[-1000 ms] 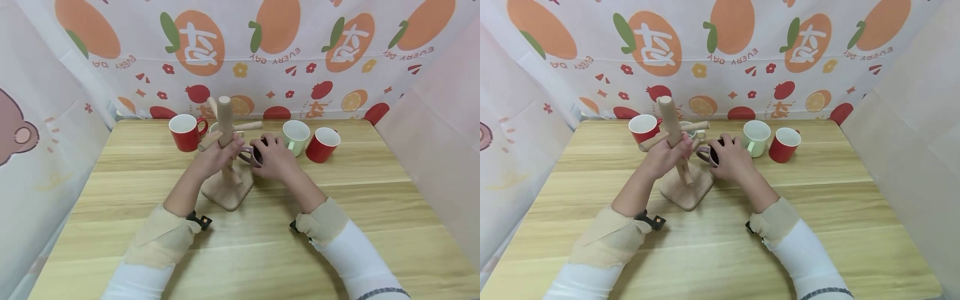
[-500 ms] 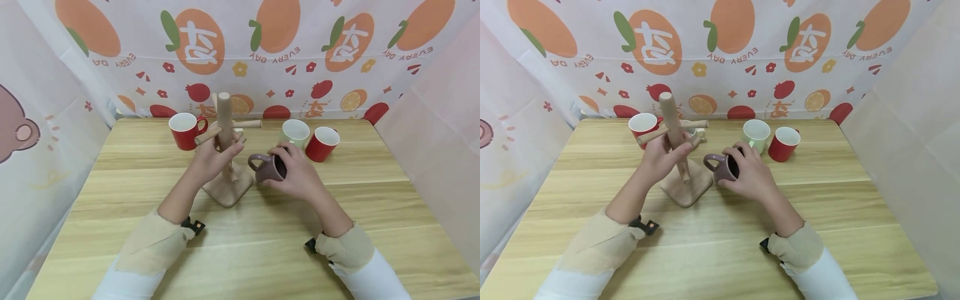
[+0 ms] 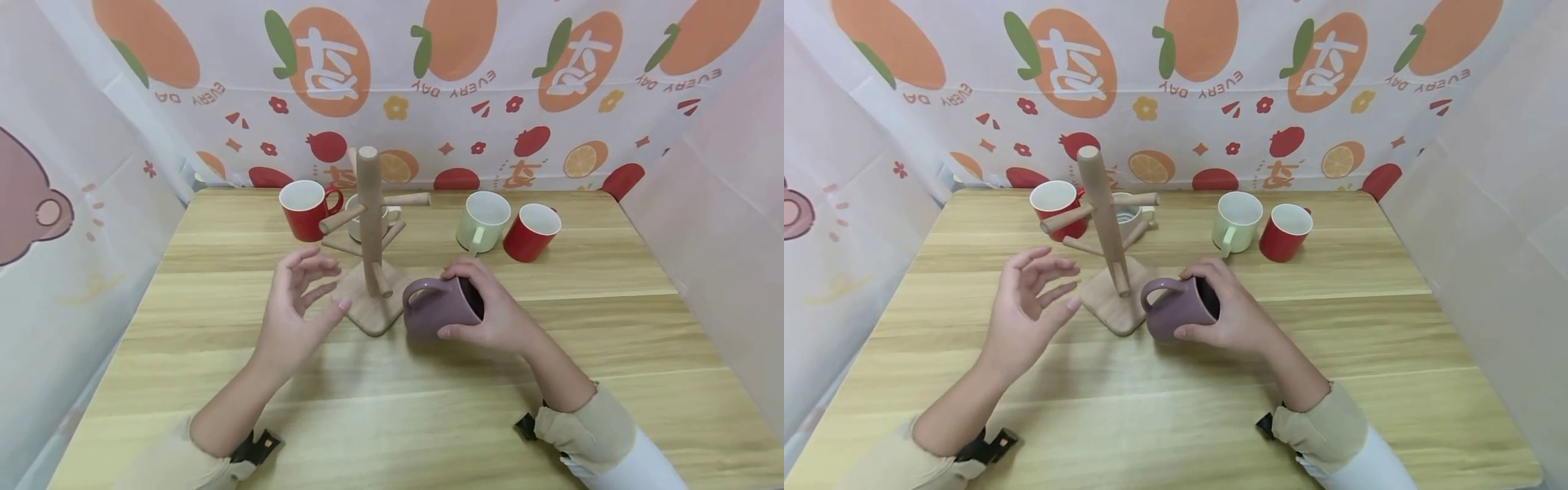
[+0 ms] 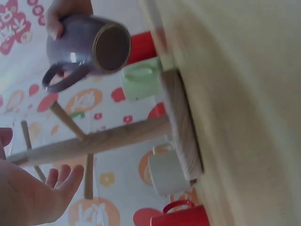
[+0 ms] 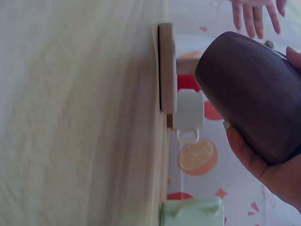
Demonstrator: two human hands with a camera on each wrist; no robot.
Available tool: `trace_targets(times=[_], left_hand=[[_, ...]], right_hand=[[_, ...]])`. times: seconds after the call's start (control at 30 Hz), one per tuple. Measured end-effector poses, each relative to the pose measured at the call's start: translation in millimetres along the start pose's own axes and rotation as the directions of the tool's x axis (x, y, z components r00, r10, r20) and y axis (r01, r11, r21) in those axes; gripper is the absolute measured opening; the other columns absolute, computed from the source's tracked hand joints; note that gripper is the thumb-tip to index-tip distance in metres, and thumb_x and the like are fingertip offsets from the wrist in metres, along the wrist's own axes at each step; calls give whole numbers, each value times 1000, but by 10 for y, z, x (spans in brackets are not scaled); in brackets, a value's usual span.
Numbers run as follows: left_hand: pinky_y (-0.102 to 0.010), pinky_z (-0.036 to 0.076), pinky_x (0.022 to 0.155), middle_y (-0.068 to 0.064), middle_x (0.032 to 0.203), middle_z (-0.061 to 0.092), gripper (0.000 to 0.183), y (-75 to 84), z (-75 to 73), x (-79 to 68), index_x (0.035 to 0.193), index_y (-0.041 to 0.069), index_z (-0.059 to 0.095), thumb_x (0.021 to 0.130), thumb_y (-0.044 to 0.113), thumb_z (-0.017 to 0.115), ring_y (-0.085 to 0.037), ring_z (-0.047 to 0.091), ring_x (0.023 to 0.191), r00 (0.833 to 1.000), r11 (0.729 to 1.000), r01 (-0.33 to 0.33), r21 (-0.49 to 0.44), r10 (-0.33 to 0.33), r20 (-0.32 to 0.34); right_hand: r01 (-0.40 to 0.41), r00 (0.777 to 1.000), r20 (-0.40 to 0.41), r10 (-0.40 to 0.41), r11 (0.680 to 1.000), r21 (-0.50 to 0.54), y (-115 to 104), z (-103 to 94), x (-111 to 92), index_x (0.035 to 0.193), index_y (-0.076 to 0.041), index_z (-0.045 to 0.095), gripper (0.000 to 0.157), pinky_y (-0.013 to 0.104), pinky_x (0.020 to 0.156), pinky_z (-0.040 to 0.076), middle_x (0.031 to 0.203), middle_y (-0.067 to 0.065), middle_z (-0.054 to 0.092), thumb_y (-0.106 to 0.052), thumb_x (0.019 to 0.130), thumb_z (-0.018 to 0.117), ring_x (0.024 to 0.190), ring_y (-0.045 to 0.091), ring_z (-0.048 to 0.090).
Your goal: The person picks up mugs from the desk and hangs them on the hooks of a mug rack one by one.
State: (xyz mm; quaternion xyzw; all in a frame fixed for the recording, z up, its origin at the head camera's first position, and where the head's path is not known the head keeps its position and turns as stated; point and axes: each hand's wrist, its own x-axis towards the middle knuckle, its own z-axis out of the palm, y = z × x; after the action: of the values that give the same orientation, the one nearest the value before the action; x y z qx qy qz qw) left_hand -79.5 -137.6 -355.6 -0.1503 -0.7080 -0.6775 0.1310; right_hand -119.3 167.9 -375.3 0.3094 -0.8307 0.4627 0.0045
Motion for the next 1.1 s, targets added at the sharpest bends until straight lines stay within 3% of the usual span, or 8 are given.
trace_targets(times=[0.2, 0.33, 0.43, 0.63, 0.77, 0.93, 1.1], left_hand=[[-32, 51, 99, -7, 128, 54, 88, -42, 73, -223, 147, 17, 31, 76, -8, 77, -20, 55, 120, 986, 993, 96, 70, -105, 133], [-36, 50, 99, -6, 133, 51, 97, -30, 131, -354, 152, 31, 24, 78, 8, 82, -22, 51, 126, 950, 975, 189, 120, -213, 229], [-36, 51, 99, -5, 136, 49, 103, 13, 160, -379, 152, 39, 19, 76, 21, 86, -21, 50, 127, 922, 953, 243, 181, -285, 262], [-38, 52, 98, -4, 143, 45, 112, 89, 213, -324, 155, 38, 13, 73, 27, 88, -24, 51, 131, 876, 933, 301, 199, -353, 328], [-43, 52, 97, -6, 149, 42, 115, 97, 231, -304, 155, 41, 8, 73, 28, 88, -29, 47, 135, 863, 926, 288, 244, -361, 354], [-45, 50, 97, 4, 153, 37, 119, 75, 235, -294, 155, 44, 3, 73, 29, 88, -24, 46, 135, 845, 905, 241, 352, -374, 383], [-46, 44, 104, 0, 157, 33, 116, 80, 224, -272, 156, 41, -2, 79, 23, 84, -22, 44, 136, 842, 867, 168, 469, -374, 389]], right_hand=[[25, 998, 52, -29, 995, 92, -57, 126, -16, 129, -21, 49, 73, 42, 101, 40, 136, -1, 44, -20, 68, 90, 125, 18, 43], [23, 997, 74, -34, 990, 142, -70, 228, -15, 131, -19, 47, 75, 37, 103, 39, 138, -3, 43, -18, 68, 90, 128, 19, 42], [12, 995, 91, -31, 981, 192, -81, 293, 4, 132, -15, 46, 76, 36, 102, 40, 138, -4, 42, -16, 69, 89, 129, 19, 42], [8, 996, 87, -30, 969, 246, -99, 357, 51, 133, -16, 46, 76, 38, 106, 37, 139, -4, 44, -13, 69, 88, 132, 20, 41], [-16, 996, 94, -11, 957, 290, -94, 391, 77, 134, -18, 45, 74, 40, 103, 40, 141, -2, 44, -13, 72, 86, 130, 20, 42], [-80, 990, 138, 28, 917, 390, -106, 462, 118, 135, -21, 43, 71, 43, 91, 49, 141, 0, 44, -18, 77, 83, 122, 24, 48], [-102, 986, 162, 37, 906, 411, -98, 516, 178, 136, -22, 42, 68, 39, 87, 52, 139, 0, 47, -21, 80, 80, 116, 26, 52]])
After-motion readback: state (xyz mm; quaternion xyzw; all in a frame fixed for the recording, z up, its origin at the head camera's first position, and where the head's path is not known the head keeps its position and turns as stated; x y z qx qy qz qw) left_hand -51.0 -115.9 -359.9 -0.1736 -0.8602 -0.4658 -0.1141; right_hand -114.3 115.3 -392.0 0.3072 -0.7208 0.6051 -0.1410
